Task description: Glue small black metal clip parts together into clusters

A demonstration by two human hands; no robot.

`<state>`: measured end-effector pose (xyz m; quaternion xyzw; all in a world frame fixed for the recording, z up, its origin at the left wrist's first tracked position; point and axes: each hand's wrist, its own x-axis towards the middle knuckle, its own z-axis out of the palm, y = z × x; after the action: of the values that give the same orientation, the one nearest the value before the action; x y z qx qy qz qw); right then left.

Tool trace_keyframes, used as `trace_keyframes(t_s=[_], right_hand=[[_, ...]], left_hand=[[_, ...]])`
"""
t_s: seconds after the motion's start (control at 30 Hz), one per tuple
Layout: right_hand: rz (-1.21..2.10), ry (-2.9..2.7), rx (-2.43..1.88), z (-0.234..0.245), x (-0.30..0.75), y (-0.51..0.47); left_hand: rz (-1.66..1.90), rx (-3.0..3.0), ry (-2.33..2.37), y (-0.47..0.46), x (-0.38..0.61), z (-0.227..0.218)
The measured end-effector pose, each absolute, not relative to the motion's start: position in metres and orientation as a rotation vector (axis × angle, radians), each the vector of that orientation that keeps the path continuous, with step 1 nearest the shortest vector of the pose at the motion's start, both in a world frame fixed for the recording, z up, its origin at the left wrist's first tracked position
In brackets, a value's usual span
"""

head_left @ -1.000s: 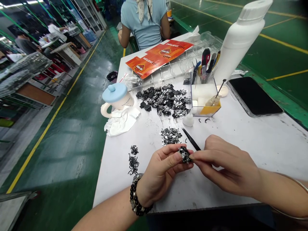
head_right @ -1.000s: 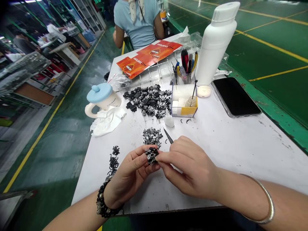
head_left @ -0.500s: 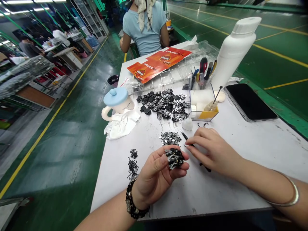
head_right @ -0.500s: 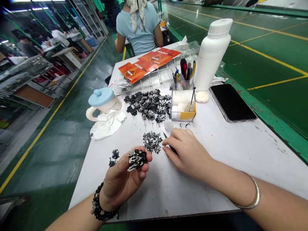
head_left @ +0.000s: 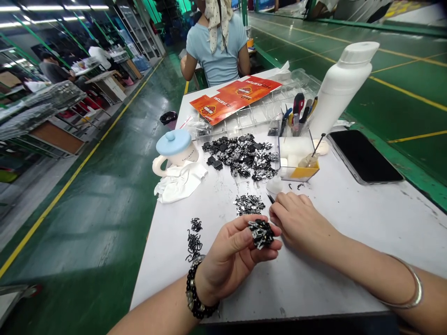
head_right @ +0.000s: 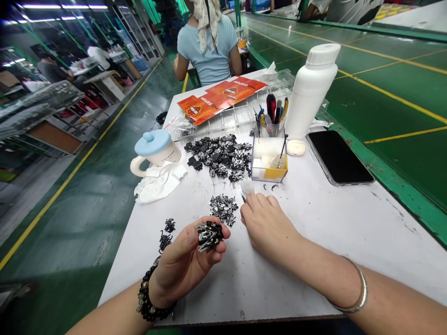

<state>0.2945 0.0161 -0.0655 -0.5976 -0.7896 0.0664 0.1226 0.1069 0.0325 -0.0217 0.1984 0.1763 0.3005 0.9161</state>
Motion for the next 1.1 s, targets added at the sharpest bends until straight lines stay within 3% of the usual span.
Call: trace_keyframes(t_s=[0.57, 0.9, 1.1], right_hand=[[0.449, -2.197, -1.54, -0.05, 0.308, 0.01], [1.638, -1.073, -0.878, -0.035, 0.299, 0.002], [1.823, -0.93, -0.686, -0.038, 0.292, 0.001]], left_hand=[[0.617, 0.422, 0.412, 0.035, 0.106, -0.023], [0.606, 0.435, 0.336, 0.029, 0.11, -0.022], [0.618, 0.427, 0.343, 0.029, 0.111, -0.022]])
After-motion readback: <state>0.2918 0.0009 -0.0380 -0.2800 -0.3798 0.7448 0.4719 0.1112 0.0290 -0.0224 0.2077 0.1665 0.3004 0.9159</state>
